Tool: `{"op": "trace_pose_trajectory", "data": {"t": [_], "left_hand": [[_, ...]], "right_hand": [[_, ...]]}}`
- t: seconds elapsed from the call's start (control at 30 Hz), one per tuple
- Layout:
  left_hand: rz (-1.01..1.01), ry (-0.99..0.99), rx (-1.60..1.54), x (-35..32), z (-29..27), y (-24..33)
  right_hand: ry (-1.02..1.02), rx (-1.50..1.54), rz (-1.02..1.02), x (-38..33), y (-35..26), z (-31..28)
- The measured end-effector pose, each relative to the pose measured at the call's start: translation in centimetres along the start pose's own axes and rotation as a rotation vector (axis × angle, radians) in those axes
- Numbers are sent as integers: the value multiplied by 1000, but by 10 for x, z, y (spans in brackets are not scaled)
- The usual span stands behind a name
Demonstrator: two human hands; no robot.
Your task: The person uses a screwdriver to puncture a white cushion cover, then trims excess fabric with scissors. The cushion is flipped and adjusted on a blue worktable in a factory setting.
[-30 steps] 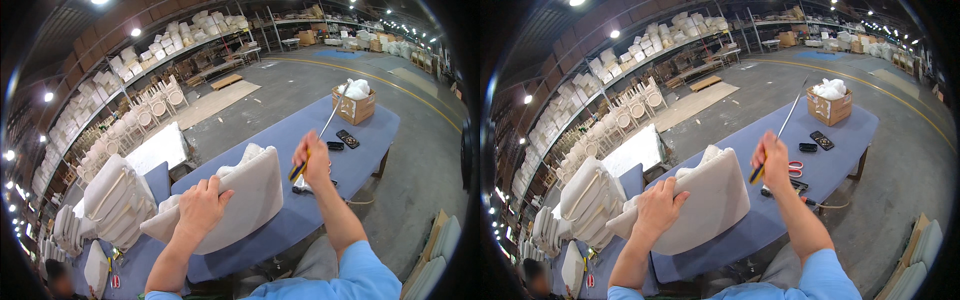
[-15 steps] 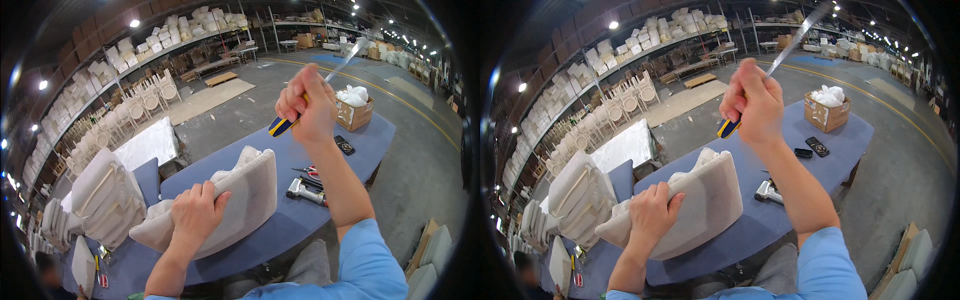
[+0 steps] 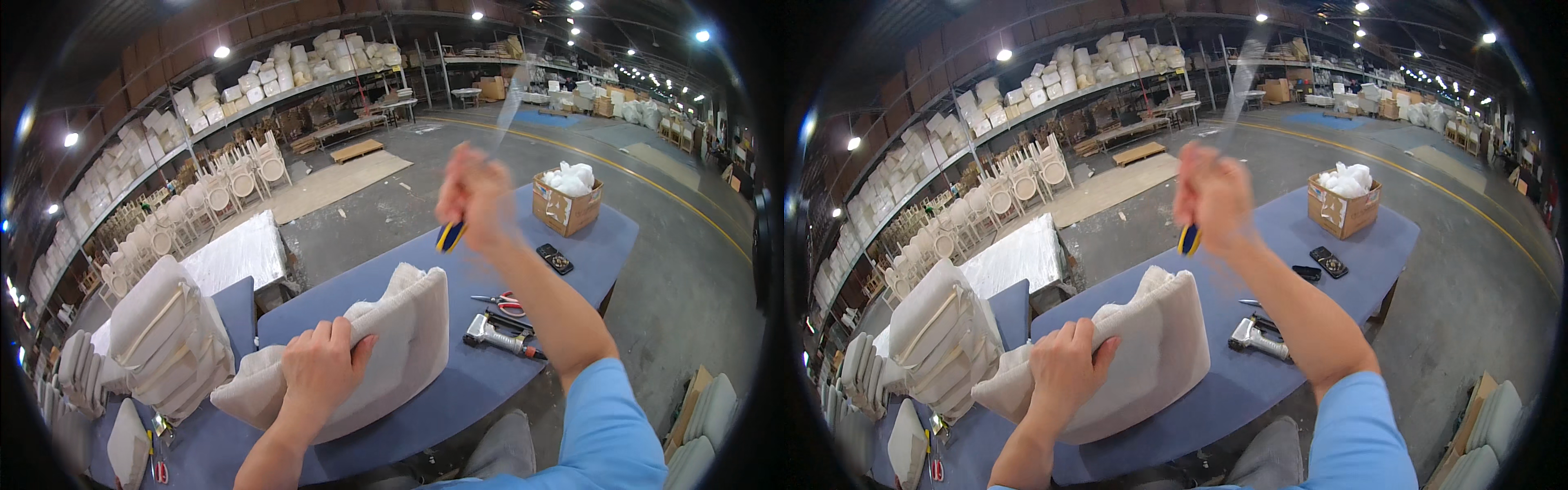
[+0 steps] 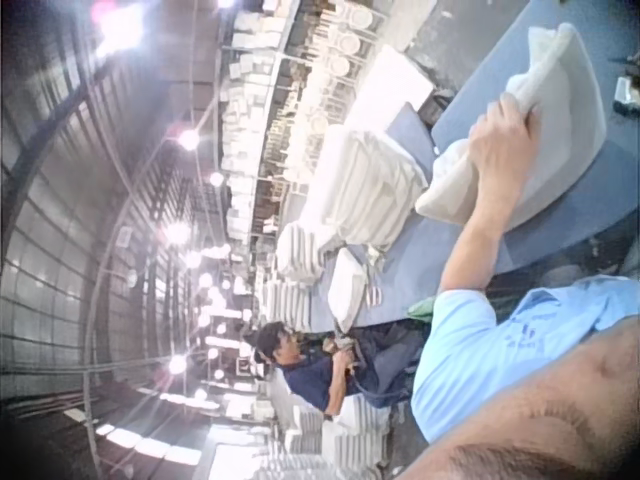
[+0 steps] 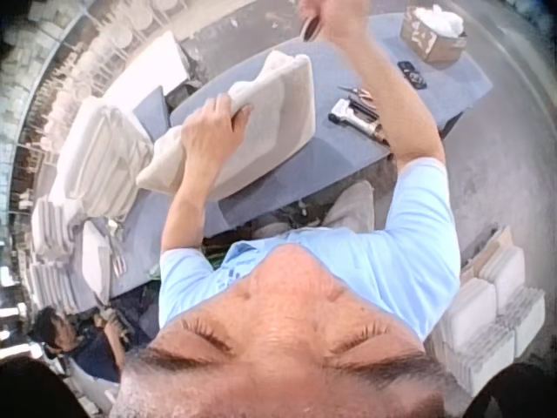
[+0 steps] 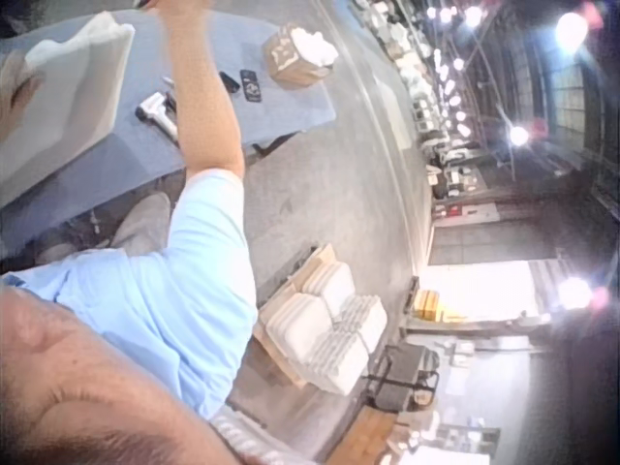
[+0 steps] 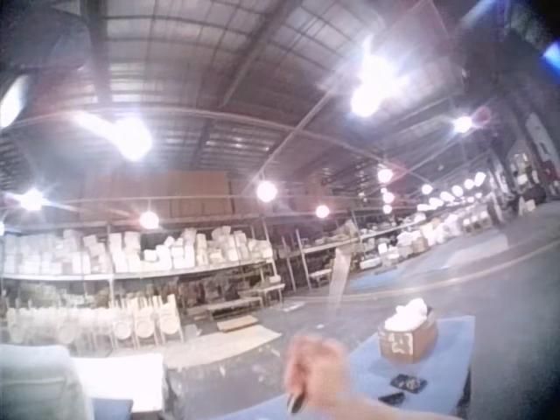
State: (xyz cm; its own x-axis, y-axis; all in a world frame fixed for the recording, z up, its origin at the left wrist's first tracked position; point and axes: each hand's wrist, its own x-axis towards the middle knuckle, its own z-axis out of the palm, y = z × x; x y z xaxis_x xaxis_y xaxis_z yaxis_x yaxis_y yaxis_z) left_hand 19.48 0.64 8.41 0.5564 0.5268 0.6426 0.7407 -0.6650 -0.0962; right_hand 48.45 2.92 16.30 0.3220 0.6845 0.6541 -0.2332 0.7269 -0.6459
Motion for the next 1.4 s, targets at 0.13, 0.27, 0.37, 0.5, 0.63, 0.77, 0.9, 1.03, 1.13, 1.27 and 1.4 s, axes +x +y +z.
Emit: {"op": "trace_pose_trajectory", "data": {"t": [0.13,0.27,0.37,0.5,0.63,0.77,0.9,1.03,1.13,1.27,1.4], "left_hand": [[15,20,-23,2,5,10],[9,3,29,-4,-6,8],[29,24,1,-6,-3,18],[28,31,54,-11,-6,15],[35,40,27,-5,-4,17],[23,30,16,-10,-9,18],[41,30,8,-12,-4,22],[42,37,93,-21,-12,19],[54,17,25,-20,-10,27],[106,48,6,-19,-13,19],[258,70,-101,-15,-9,-36]], "right_hand": [[103,-85,83,-1,25,-29],[0,44,121,12,2,-8],[-45,-199,-64,17,20,-34],[-31,-161,294,16,1,-6],[155,72,71,10,-2,-27],[135,161,136,-5,0,-29],[187,206,-7,-14,13,-54],[111,350,-82,-26,-5,-54],[238,378,-34,-44,18,-63],[153,199,169,-64,17,-94],[122,-171,565,-150,50,-116]]}}
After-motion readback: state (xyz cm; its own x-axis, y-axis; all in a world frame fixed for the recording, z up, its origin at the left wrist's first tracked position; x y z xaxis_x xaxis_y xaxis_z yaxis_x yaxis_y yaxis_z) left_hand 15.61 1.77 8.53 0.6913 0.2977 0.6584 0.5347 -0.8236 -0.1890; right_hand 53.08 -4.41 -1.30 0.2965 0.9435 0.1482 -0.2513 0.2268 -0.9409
